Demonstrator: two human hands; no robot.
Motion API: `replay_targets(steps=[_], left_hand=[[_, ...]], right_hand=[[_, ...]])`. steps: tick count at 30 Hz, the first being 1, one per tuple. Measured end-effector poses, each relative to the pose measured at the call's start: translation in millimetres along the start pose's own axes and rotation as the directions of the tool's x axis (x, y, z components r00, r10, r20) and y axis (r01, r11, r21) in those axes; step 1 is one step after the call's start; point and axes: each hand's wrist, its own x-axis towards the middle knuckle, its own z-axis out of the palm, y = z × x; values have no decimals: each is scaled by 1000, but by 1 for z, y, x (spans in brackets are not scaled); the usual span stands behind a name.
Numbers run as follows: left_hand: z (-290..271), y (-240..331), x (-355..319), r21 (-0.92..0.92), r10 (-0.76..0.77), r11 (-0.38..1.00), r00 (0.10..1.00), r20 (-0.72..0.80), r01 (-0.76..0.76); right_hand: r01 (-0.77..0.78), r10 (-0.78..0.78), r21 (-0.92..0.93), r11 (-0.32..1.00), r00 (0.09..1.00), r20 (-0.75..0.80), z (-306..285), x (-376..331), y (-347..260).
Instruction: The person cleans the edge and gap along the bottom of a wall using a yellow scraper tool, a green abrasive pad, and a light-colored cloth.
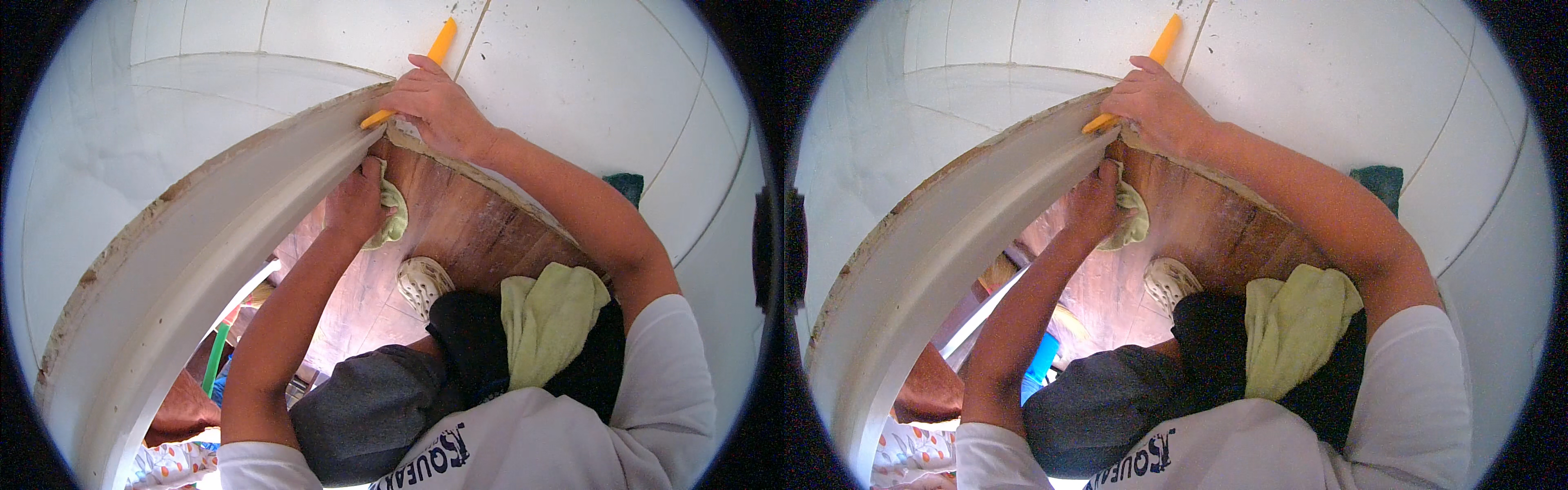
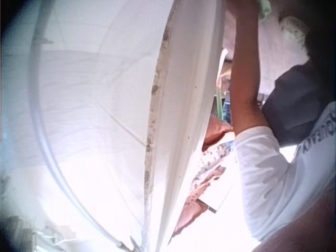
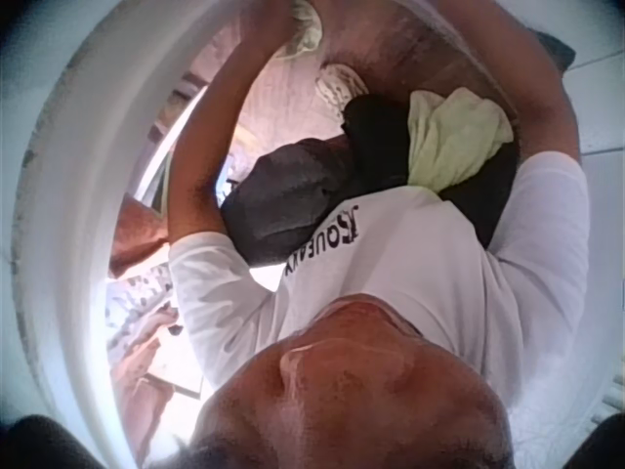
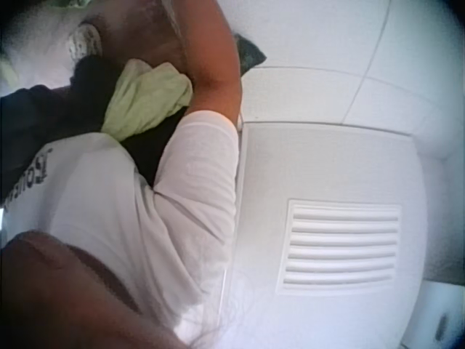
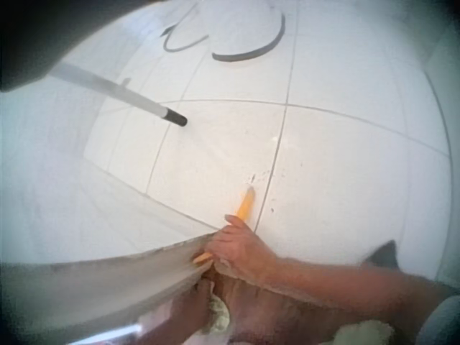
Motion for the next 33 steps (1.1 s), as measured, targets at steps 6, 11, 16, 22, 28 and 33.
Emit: replay_targets(steps=[6, 11, 16, 22, 28, 33], left_hand=[[-9, 6, 2, -71, -69, 994, 990, 121, 78], [-12, 8, 2, -52, -70, 996, 990, 124, 77], [-8, 5, 1, -55, -60, 996, 993, 97, 66], [-10, 6, 3, -71, -68, 994, 988, 141, 78], [-3, 2, 1, -21, -14, 1000, 999, 34, 15], [5, -2, 1, 59, 51, 997, 992, -116, -44]], right_hand=[[-22, 27, 56, 998, 994, -106, 2, -8, -9], [-58, 57, 1, 998, 995, -78, 4, -7, -7], [-83, 89, 49, 995, 985, -147, 4, -10, -17], [-91, 90, -9, 996, 992, -89, 4, -12, -11], [-78, 75, -19, 997, 989, -127, 7, -12, -11], [-9, 10, 8, 1000, 988, -155, 5, -7, -14]])
